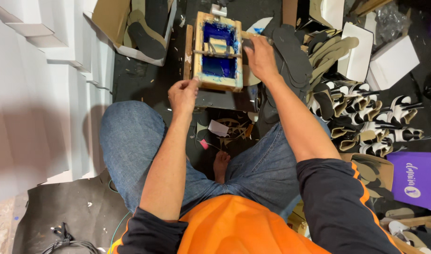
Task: The person sits on the floor and repeatedly picks up shoe insoles, places them into a wooden printing frame with blue ink, presses them down, and removes them to place on a pile. The process is repeated for multiple insoles.
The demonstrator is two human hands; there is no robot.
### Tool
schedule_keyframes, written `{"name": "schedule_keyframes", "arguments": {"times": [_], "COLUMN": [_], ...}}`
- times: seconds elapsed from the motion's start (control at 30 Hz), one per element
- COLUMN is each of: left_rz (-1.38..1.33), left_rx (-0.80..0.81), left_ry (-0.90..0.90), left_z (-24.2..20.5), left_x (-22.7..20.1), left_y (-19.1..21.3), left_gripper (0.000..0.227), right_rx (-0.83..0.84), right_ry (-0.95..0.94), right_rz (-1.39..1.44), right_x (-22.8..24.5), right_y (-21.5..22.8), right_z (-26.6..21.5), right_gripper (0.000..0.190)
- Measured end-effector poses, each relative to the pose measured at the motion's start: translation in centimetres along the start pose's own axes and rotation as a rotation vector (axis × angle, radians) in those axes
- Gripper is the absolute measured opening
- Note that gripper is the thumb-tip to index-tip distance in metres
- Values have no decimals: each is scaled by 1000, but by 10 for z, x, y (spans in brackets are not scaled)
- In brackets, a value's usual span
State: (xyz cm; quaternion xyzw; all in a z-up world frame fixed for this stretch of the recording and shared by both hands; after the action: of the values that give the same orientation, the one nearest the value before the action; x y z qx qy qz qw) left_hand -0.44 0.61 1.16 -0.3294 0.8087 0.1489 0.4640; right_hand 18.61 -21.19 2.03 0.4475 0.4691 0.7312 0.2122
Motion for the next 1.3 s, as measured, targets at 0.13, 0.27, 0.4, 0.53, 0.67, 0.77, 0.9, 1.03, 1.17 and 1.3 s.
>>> {"name": "schedule_keyframes", "arguments": {"times": [0.13, 0.27, 0.4, 0.53, 0.67, 0.77, 0.9, 1.03, 1.17, 1.3], "left_rz": [-148, -269, -237, -228, -186, -150, -181, -146, -109, -35], "left_rx": [42, 88, 67, 83, 68, 40, 4, -29, -36, -45], "left_ry": [-50, -135, -195, -186, -98, -72, -78, -76, -63, -29], "left_z": [12, 8, 6, 14, 6, -1, 12, 19, 31, 28], "left_x": [10, 4, 2, 10, 0, -2, 12, 22, 40, 39], "left_y": [-6, -7, -9, -9, -8, -6, -8, -9, -10, -9], "left_gripper": [26, 26, 21, 21, 21, 19, 18, 18, 17, 17], "right_rx": [441, 454, 326, 400, 473, 328, 191, 195, 226, 240], "right_ry": [-299, -271, -215, -309, -633, -674, -641, -564, -447, -339], "right_rz": [-231, -414, -341, -248, -65, -14, 226, 326, 486, 590], "right_x": [-22, -48, -65, -45, -8, -30, -24, 6, 38, 64], "right_y": [-13, -42, -44, 9, 99, 116, 125, 125, 118, 106], "right_z": [-23, -25, -27, -25, -34, -43, -50, -46, -39, -30], "right_gripper": [68, 50, 47, 30, 30, 27, 10, 10, 9, 9]}}
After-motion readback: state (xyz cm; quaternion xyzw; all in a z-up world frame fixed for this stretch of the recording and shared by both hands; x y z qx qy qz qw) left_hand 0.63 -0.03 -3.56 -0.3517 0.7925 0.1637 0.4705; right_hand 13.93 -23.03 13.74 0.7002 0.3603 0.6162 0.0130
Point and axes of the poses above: each hand's wrist, its own z-axis towards the middle knuckle, its own y-axis out of the back of the hand, x = y × z, the point moved 1 cm from there along z, towards the middle knuckle, and after that the axes turned 1 degree about -x, right-handed, at the moved point
